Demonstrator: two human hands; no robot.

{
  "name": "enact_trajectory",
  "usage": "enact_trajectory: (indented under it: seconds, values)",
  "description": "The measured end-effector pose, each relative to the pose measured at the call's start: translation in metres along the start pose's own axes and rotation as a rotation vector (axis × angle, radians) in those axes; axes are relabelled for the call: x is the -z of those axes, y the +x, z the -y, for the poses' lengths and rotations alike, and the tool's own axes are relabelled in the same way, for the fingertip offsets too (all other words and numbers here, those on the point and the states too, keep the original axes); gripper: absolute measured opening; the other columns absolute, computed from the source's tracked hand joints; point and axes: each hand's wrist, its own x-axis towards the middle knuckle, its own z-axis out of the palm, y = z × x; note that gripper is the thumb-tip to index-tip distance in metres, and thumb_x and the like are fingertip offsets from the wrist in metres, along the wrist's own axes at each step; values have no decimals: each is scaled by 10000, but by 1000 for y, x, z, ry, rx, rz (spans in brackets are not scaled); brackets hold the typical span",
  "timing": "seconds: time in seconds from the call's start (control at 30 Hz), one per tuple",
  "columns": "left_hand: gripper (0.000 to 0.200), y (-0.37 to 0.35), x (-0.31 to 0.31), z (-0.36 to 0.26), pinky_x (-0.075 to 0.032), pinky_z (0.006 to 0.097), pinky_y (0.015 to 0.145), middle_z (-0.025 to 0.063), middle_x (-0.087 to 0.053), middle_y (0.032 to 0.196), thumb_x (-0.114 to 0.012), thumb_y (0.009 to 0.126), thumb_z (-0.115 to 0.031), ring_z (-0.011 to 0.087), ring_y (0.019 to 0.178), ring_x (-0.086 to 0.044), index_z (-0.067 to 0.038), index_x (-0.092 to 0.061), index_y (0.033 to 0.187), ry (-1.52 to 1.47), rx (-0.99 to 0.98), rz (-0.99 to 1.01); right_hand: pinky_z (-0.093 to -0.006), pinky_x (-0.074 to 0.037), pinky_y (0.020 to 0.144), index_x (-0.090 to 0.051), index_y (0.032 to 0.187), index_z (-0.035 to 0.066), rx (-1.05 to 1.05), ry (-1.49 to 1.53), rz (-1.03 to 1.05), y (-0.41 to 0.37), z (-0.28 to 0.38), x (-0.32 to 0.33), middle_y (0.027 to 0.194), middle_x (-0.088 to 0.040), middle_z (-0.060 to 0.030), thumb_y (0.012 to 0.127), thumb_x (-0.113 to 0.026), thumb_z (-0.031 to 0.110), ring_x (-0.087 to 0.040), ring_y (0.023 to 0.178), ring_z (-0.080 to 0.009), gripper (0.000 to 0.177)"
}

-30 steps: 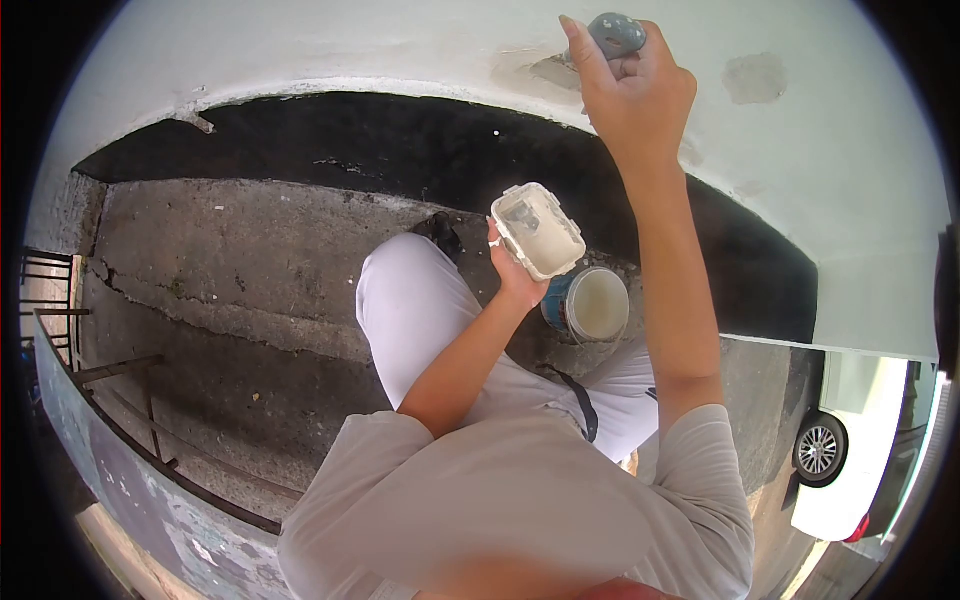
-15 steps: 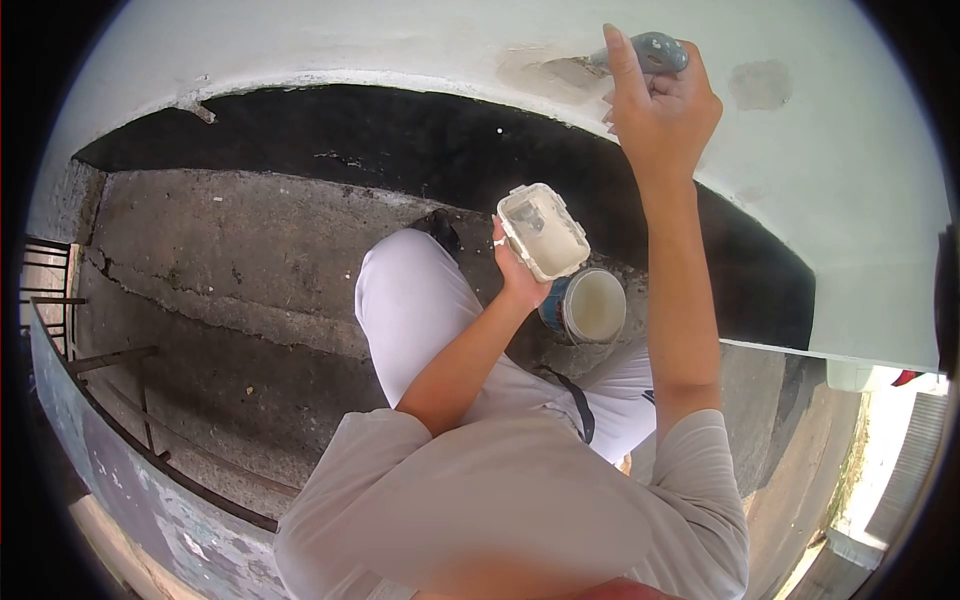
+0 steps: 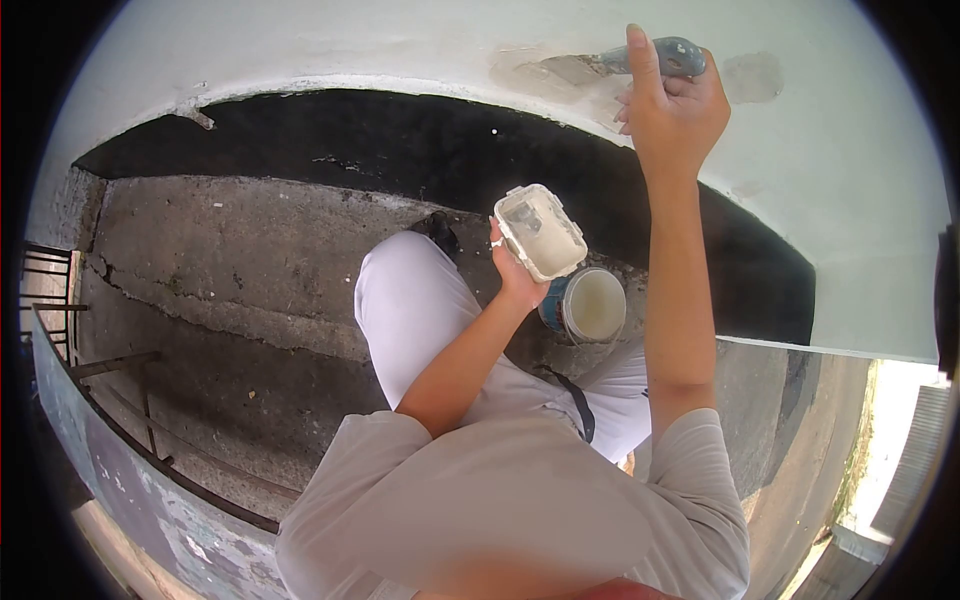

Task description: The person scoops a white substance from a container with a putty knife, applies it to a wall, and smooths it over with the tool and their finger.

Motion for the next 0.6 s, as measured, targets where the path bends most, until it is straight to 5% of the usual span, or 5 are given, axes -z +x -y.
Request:
enact_trajectory:
  seconds: [0.13, 0.37, 0.6]
  values:
    - [713, -3, -3, -1, -495, 544, 1040, 92, -606, 1372, -334, 995, -689, 330, 1230, -605, -151, -523, 1423, -2, 9, 34, -244, -443, 368, -594, 881, 1, -130, 129, 29, -17, 2, -1, 592, -635, -94, 915, -794, 316, -576, 417, -121, 374]
    - [694, -6, -2, -3, -494, 508, 1044, 79, -616, 1358, -333, 1006, -682, 295, 1229, -607, -157, -529, 1415, 22, 12, 32, -325, -508, 387, -488, 953, 46, -355, 801, -18, -59, -65, 12, 632, -646, -168, 998, -651, 177, -626, 456, -228, 214]
    - [688, -6, 0, -4, -499, 486, 1041, 69, -620, 1356, -343, 1004, -681, 278, 1228, -611, -162, -538, 1411, 38, 30, -73, -357, -524, 434, -465, 929, 78, -505, 983, -82, -76, -95, 1, 682, -659, -192, 1002, -588, 156, -636, 514, -248, 163]
